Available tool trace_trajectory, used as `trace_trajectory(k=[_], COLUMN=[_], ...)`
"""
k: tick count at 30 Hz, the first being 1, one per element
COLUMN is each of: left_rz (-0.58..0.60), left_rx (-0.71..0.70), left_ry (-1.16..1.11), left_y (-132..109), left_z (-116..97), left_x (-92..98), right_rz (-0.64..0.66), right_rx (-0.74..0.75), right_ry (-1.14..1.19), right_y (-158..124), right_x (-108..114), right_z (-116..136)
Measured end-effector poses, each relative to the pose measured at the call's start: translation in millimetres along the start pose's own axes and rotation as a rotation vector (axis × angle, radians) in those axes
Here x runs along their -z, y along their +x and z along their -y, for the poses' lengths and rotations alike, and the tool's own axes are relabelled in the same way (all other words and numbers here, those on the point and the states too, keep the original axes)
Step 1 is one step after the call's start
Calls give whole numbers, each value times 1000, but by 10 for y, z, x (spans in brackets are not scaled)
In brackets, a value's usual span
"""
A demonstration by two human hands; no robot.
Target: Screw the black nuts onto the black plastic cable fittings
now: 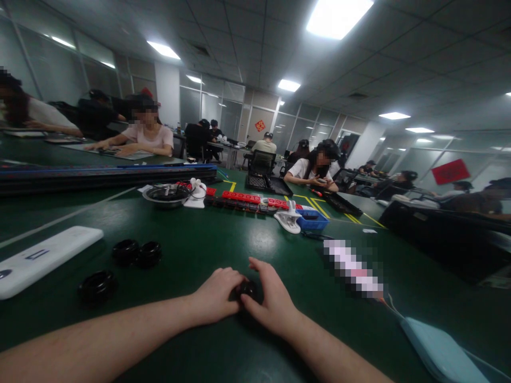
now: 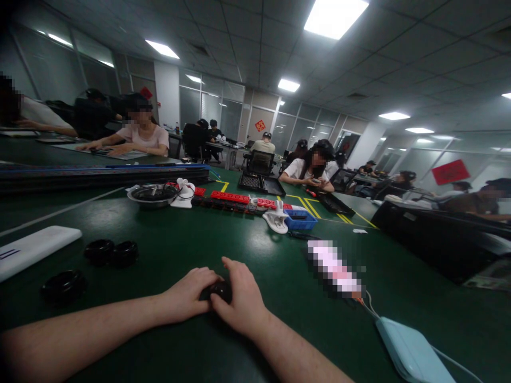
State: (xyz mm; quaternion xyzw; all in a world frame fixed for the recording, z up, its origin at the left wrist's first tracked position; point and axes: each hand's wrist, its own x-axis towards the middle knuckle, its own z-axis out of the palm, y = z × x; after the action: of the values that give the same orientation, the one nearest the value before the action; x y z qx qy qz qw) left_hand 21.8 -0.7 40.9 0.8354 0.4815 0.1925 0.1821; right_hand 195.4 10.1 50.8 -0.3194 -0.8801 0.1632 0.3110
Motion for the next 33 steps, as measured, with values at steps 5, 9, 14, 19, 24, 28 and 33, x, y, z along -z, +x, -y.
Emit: trace_trajectory(k=[5, 9, 14, 19, 24, 28, 33], left_rz=[-4, -7, -13, -11, -32, -16, -13], left_rx=[11, 1, 1, 0, 0, -1, 46], left_ry=[15, 41, 59, 53, 66, 88, 69], left_y=[0, -2, 5, -1, -10, -11, 0], left_z=[7, -19, -31, -8, -14, -51, -63], left_x=[-16, -1, 6, -19, -15, 15, 20], right_rz=[33, -22, -63, -92, -97, -50, -6], right_rx=[-1, -28, -93, -142, -169, -120, -114], right_ry=[-21, 6, 98, 114, 104, 99, 105], right_y=[20, 22, 39, 64, 67, 56, 48], right_x=[13, 11, -13, -34, -29, -21, -14], right_z=[31, 19, -21, -51, -87, -21, 19])
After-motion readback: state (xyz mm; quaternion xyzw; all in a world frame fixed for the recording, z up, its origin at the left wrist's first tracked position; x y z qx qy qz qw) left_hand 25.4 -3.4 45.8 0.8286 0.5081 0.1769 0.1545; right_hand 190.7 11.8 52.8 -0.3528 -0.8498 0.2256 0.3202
